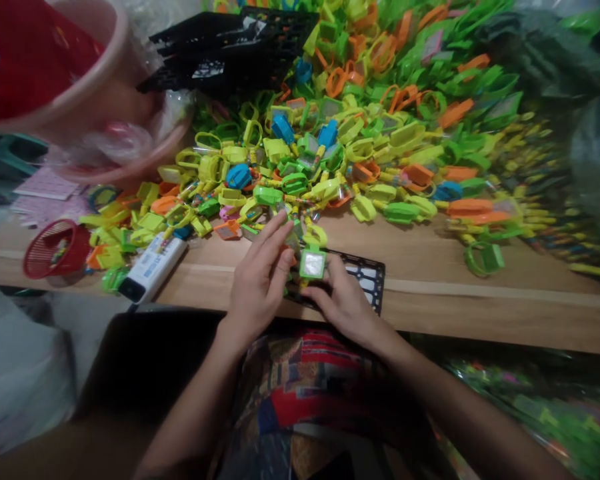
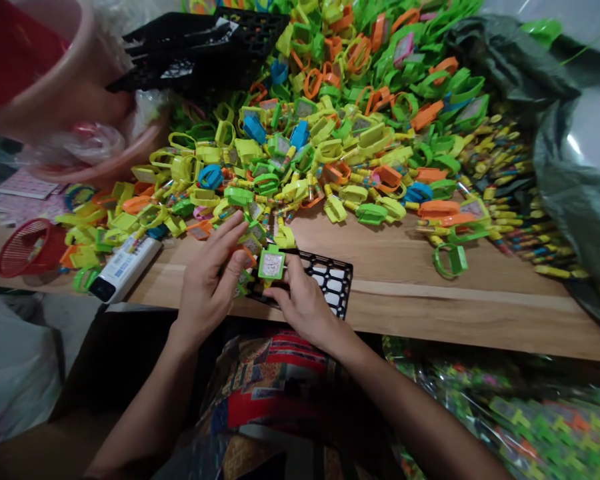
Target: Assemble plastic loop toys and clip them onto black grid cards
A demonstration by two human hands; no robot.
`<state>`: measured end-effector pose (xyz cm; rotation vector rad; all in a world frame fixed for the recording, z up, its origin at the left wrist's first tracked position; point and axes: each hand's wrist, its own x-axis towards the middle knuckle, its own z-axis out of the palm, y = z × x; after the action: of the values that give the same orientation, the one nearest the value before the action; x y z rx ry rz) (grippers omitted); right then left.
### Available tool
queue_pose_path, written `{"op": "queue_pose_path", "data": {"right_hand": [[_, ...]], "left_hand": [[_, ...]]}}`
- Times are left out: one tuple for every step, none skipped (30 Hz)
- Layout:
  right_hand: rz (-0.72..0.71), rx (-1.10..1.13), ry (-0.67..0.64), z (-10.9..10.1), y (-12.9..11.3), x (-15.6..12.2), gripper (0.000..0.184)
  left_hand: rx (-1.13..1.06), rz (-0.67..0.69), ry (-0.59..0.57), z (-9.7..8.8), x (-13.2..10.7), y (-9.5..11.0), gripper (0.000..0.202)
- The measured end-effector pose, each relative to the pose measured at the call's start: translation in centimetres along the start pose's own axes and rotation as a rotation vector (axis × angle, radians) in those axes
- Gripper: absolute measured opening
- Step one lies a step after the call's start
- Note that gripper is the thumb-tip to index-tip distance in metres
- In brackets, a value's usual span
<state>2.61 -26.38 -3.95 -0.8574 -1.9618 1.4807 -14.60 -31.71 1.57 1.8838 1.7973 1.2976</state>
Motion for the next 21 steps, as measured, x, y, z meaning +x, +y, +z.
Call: {"op": "queue_pose_path", "data": {"right_hand": [[-0.031,-0.034,-0.002,0.1,0.2,-0.1,0.037],[-0.071,-0.079,-0.005,0.1,0.4,-0.3,0.038],[-0.122,-0.131,-0.010,0.2,0.6,-0.5,0.040],[-0.184,-0.182,-0.015,0.2,1.0,-0.7,0.043],[-0.249,-0.229,-0.019,0.2,1.4,-1.0,0.047],[-0.312,-0.270,-0.026,0.3,1.7,-1.2,0.051],[-0.368,-0.304,-0.037,0.4,2.1,-1.4,0.054],[-0.412,-0.330,-0.052,0.5,2.3,-1.4,0.056],[-0.438,-0.354,-0.066,0.7,2.3,-1.4,0.057],[-0.451,-0.374,-0.082,0.9,2.2,-1.3,0.058],[-0.456,-0.390,-0.101,1.1,1.9,-1.1,0.057],[-0.458,-0.401,-0.124,1.2,1.4,-0.8,0.055],[-0.452,-0.407,-0.151,1.1,0.9,-0.6,0.053],[-0.441,-0.407,-0.183,0.9,0.3,-0.3,0.050],[-0.429,-0.399,-0.213,0.3,-0.2,0.0,0.046],[-0.418,-0.385,-0.225,-0.6,-0.6,0.2,0.041],[-0.409,-0.373,-0.215,-1.9,-0.9,0.3,0.037],[-0.404,-0.373,-0.172,-3.7,-1.0,0.2,0.033],[-0.393,-0.394,-0.093,-5.8,-1.0,0.0,0.029],[-0.379,-0.440,0.001,-8.3,-0.7,-0.4,0.025],[-0.329,-0.523,0.141,-11.0,-0.3,-1.0,0.021]], "left_hand": [[-0.003,0.003,0.001,0.1,0.0,-0.1,0.040],[-0.002,0.007,0.002,0.1,0.1,-0.1,0.040],[0.004,0.010,0.002,0.1,0.1,-0.1,0.040],[0.014,0.012,0.003,0.1,0.1,-0.1,0.040],[0.026,0.012,0.000,0.0,0.1,-0.1,0.040],[0.037,0.011,-0.006,0.0,0.1,0.0,0.040],[0.043,0.008,-0.017,-0.2,0.1,0.1,0.041],[0.045,0.007,-0.039,-0.3,0.0,0.1,0.042],[0.046,0.011,-0.072,-0.5,0.0,0.3,0.043],[0.052,0.020,-0.112,-0.7,0.0,0.4,0.045],[0.065,0.033,-0.155,-0.9,0.1,0.5,0.047],[0.088,0.047,-0.189,-1.0,0.1,0.6,0.049],[0.116,0.056,-0.211,-1.2,0.2,0.6,0.051],[0.143,0.058,-0.214,-1.3,0.3,0.5,0.051],[0.162,0.053,-0.202,-1.3,0.3,0.3,0.050],[0.171,0.050,-0.183,-1.2,0.4,0.0,0.047],[0.172,0.048,-0.165,-1.2,0.5,-0.3,0.045],[0.170,0.050,-0.151,-1.0,0.5,-0.6,0.044],[0.167,0.052,-0.141,-0.9,0.5,-0.8,0.043],[0.164,0.054,-0.135,-0.9,0.5,-1.0,0.043],[0.163,0.052,-0.133,-0.8,0.5,-1.0,0.042]]}}
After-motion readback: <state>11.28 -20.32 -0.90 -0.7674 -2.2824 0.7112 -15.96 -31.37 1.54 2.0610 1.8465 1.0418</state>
